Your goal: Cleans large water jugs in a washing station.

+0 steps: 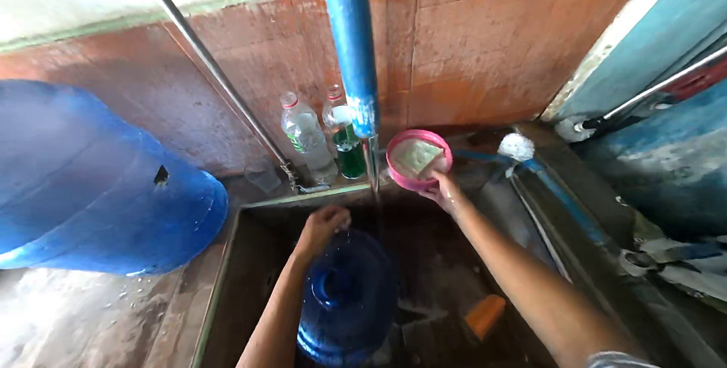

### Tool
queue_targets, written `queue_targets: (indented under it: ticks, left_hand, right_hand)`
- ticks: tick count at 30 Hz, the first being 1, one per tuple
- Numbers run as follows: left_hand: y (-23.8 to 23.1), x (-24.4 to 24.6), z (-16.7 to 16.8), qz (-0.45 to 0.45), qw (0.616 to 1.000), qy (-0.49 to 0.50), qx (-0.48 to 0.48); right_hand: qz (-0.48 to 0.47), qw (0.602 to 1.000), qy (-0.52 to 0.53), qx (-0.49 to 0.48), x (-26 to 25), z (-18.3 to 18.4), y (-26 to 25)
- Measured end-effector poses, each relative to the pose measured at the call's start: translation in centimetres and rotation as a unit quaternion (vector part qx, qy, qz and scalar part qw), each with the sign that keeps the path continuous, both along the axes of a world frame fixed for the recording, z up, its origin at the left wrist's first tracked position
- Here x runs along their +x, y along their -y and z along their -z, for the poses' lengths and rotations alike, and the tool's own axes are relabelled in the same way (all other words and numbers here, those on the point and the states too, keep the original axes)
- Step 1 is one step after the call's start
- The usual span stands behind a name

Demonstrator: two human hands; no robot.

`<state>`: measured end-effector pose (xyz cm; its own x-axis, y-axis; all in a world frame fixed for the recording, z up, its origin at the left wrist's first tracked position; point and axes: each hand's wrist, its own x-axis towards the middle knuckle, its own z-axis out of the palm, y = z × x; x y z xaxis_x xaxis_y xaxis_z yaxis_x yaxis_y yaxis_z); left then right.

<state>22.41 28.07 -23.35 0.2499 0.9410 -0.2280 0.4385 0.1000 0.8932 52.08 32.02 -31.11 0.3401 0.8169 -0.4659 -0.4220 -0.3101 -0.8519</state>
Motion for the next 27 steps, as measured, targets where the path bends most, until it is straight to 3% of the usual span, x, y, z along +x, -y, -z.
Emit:
queue_targets:
  ticks: [3,7,13,16,22,27]
  left_hand:
    - [-4.4,3.7,-0.5,-0.077,0.993,0.009,0.089]
    - [-10.2,7.2,2.0,-0.15,0.983,-0.058,0.094]
    - [-14.1,9.2,4.2,-0.241,0.957,0.064,0.149]
    - [-13.3,8.9,4.0,-0.26,0.952,0.059,0.147]
    - [-9.7,5.9,2.3,-0.248,0.933,0.162,0.204]
    - [-2.4,1.1,-3.4,-0.214,0.907,0.212,0.295]
  right_hand:
    - [0.015,0.999,-0.041,0.011,-0.8,0.0,2.4]
    - [0.017,0.999,-0.051,0.002,-2.0,-0.3,7.1]
    - [-0.033,0.996,-0.056,-0.054,-4.2,-0.3,15.8]
    - [-0.011,0.995,-0.068,-0.072,-5.9,0.2,19.0]
    - [0.003,0.996,-0.069,-0.05,-6.4,0.5,20.4]
    - [0.014,0.997,-0.07,-0.043,-6.7,-0.4,20.3]
